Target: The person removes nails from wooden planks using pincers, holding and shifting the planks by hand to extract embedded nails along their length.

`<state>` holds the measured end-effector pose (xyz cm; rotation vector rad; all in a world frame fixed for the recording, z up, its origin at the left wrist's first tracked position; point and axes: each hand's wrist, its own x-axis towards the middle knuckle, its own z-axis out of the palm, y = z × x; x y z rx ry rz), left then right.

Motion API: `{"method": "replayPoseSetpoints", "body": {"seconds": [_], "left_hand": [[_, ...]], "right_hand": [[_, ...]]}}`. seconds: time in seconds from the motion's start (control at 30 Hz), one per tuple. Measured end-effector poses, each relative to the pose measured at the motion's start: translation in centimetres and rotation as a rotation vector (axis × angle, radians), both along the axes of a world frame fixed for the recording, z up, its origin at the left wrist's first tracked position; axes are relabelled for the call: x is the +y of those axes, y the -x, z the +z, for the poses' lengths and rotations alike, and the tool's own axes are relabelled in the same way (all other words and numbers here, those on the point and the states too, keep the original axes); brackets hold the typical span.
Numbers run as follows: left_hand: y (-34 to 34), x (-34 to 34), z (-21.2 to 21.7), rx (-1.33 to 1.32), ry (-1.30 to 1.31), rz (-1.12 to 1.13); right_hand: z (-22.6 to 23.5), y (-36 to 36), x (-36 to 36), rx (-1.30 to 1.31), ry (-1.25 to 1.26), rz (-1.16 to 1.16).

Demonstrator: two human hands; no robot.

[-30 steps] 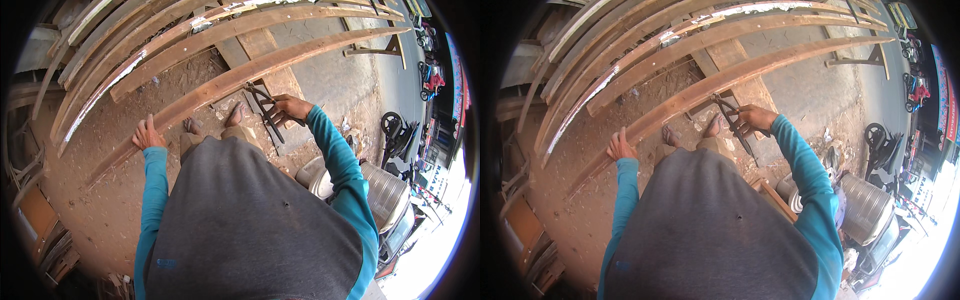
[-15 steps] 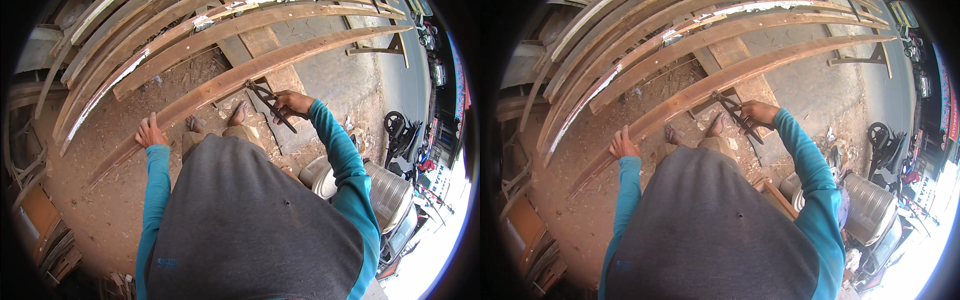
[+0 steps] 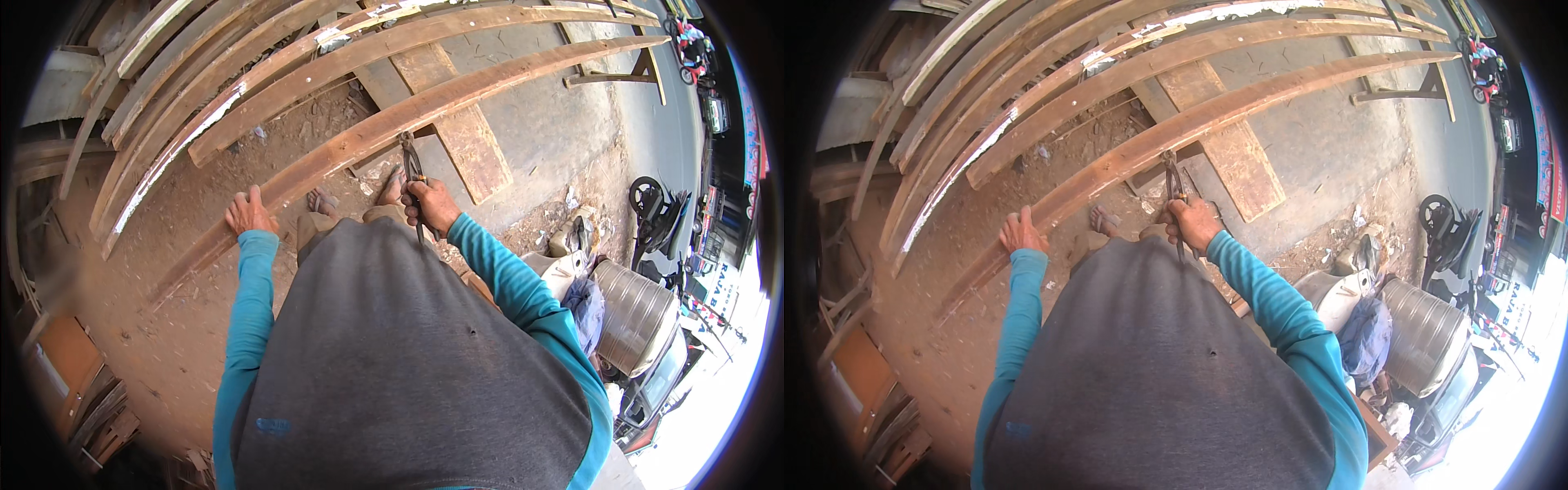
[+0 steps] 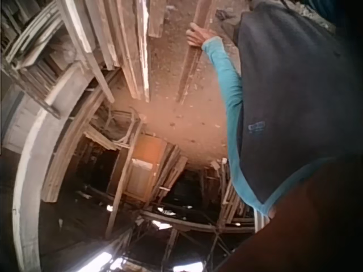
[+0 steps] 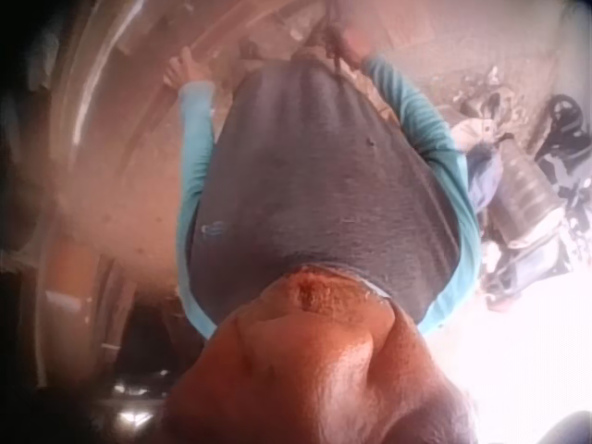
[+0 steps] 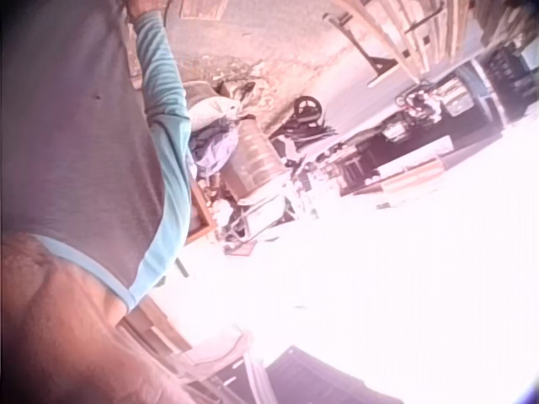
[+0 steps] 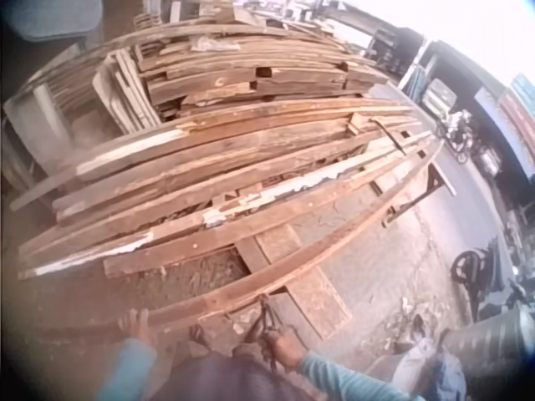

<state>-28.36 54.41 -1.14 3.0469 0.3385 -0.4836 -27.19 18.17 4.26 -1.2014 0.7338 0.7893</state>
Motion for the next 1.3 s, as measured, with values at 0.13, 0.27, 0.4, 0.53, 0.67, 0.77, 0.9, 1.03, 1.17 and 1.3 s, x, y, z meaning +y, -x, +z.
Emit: {"method": "replayPoseSetpoints", "body": {"seconds": [0.13,0.27,0.4,0.53,0.67,0.77,0.9,1.03,1.17,1.3], "left_hand": [[-0.3,0.0,0.2,0.039,0.003,0.006],[-1.0,0.0,0.7,0.092,-0.028,-0.018],[-1.4,0.1,1.2,0.15,-0.034,-0.026],[-1.9,1.2,0.3,0.127,-0.023,-0.061],[-4.7,3.8,-1.6,0.279,0.149,-0.087],[-6.4,5.0,-2.7,0.408,0.232,-0.078],[-5.7,6.1,-4.3,0.441,0.319,-0.004],[-6.0,5.4,-3.4,0.403,0.277,-0.01],[-5.8,5.2,-3.0,0.442,0.239,-0.007],[-3.3,4.5,-3.1,0.292,0.09,-0.007]], "right_hand": [[-0.3,0.9,2.0,-0.032,0.031,-0.062],[-1.0,1.7,4.8,-0.101,0.067,-0.174],[-3.2,2.2,7.4,-0.152,0.077,-0.315],[-5.2,1.8,11.0,-0.239,0.239,-0.406],[-9.5,0.8,13.2,-0.635,0.85,-0.272],[-12.2,1.1,11.1,-0.521,0.528,-0.278],[-5.8,1.0,5.0,-0.449,0.307,-0.47],[-2.2,-3.1,-9.5,-0.405,0.288,-0.643],[-0.6,-5.2,-20.7,-0.454,0.046,-0.583],[0.9,-6.0,-20.7,-0.422,0.036,-0.47]]}}
